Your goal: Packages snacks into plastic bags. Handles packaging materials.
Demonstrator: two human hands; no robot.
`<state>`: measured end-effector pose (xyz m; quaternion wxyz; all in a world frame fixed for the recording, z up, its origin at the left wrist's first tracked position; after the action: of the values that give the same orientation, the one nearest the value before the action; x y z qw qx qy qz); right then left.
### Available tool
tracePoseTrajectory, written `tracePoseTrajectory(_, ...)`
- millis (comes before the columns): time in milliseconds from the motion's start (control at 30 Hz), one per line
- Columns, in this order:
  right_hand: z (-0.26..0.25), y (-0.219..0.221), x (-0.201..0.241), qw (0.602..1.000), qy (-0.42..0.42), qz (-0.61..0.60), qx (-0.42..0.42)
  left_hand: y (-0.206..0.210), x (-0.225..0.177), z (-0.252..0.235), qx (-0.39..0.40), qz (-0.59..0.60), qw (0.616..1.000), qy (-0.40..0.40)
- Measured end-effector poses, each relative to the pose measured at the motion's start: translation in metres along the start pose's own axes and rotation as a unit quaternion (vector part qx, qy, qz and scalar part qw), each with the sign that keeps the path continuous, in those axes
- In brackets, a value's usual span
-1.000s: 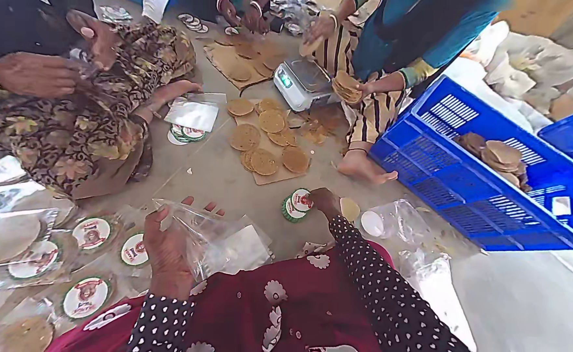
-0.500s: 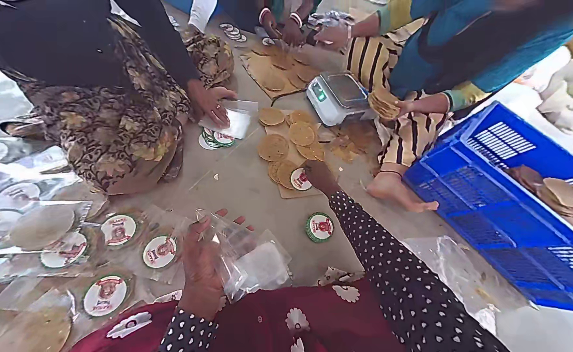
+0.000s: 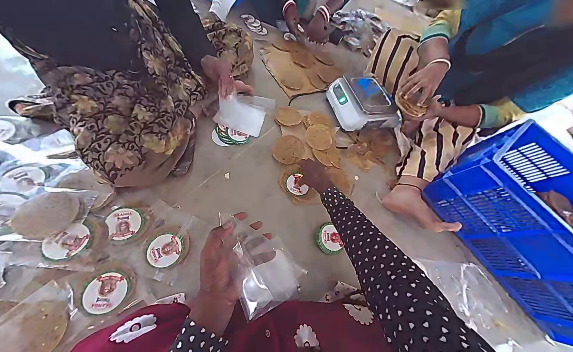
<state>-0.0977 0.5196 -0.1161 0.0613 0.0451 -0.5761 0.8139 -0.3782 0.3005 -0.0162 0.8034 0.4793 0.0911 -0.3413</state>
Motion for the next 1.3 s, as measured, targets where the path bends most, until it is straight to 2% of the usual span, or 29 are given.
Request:
tracePoseTrajectory(100,0.005,0.009,-0.001,0.999,0.012,-0.035,0.03,0.002,-0.001,0.003,0.001,-0.005,1.0,0.011)
tracePoseTrajectory(200,0.007,0.019,-0.005,0.995,-0.015,-0.083,0.055,0.001,-0.001,0.003,-0.007,-0.014,1.0,0.009)
tracePoseTrajectory(300,0.027,0.003,0.006,0.985,-0.056,-0.141,0.079,0.0,-0.002,0.002,-0.01,-0.017,1.0,0.008)
tracePoseTrajectory(400,0.057,-0.031,0.015,0.979,-0.097,-0.178,0.005,0.0,-0.005,0.004,-0.011,-0.014,1.0,0.016)
tracePoseTrajectory(500,0.09,-0.061,0.012,0.963,-0.061,-0.213,-0.157,0.001,-0.005,0.006,-0.025,-0.002,0.999,0.022)
tracePoseTrajectory(567,0.106,-0.062,0.009,0.947,-0.04,-0.221,-0.23,0.002,-0.005,0.006,-0.027,0.003,0.999,0.021)
tracePoseTrajectory(633,0.11,-0.044,0.006,0.949,-0.031,-0.203,-0.241,0.002,-0.005,0.006,-0.028,0.008,0.999,0.023)
tracePoseTrajectory(767,0.1,0.004,-0.006,0.966,-0.004,-0.173,-0.194,0.0,-0.006,0.006,-0.04,0.028,0.998,0.036)
tracePoseTrajectory(900,0.113,0.0,-0.005,0.937,0.068,-0.224,-0.259,-0.008,-0.006,-0.001,-0.05,0.05,0.997,0.012)
tracePoseTrajectory(1000,0.12,0.007,-0.008,0.945,0.097,-0.23,-0.212,-0.003,-0.007,0.004,-0.077,0.077,0.994,-0.011)
tracePoseTrajectory(1067,0.135,-0.008,0.001,0.925,0.094,-0.295,-0.221,-0.002,-0.01,0.004,-0.084,0.096,0.992,-0.011)
tracePoseTrajectory(1133,0.168,-0.042,0.018,0.877,0.059,-0.394,-0.27,-0.002,-0.012,0.003,-0.096,0.112,0.989,-0.009)
tracePoseTrajectory(1200,0.216,-0.073,0.039,0.826,-0.05,-0.449,-0.337,-0.003,-0.012,0.004,-0.105,0.129,0.986,-0.017)
tracePoseTrajectory(1300,0.297,-0.112,0.083,0.835,-0.214,-0.354,-0.362,-0.003,-0.012,0.003,-0.089,0.141,0.986,-0.017)
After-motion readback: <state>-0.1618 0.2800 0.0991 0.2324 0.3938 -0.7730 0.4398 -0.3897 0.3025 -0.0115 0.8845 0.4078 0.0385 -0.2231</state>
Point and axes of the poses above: each hand's wrist, its own z-axis away from the middle knuckle, its own y-axis out of the palm, x = y × z, the point moved 4 cm from there along -z, towards the middle knuckle
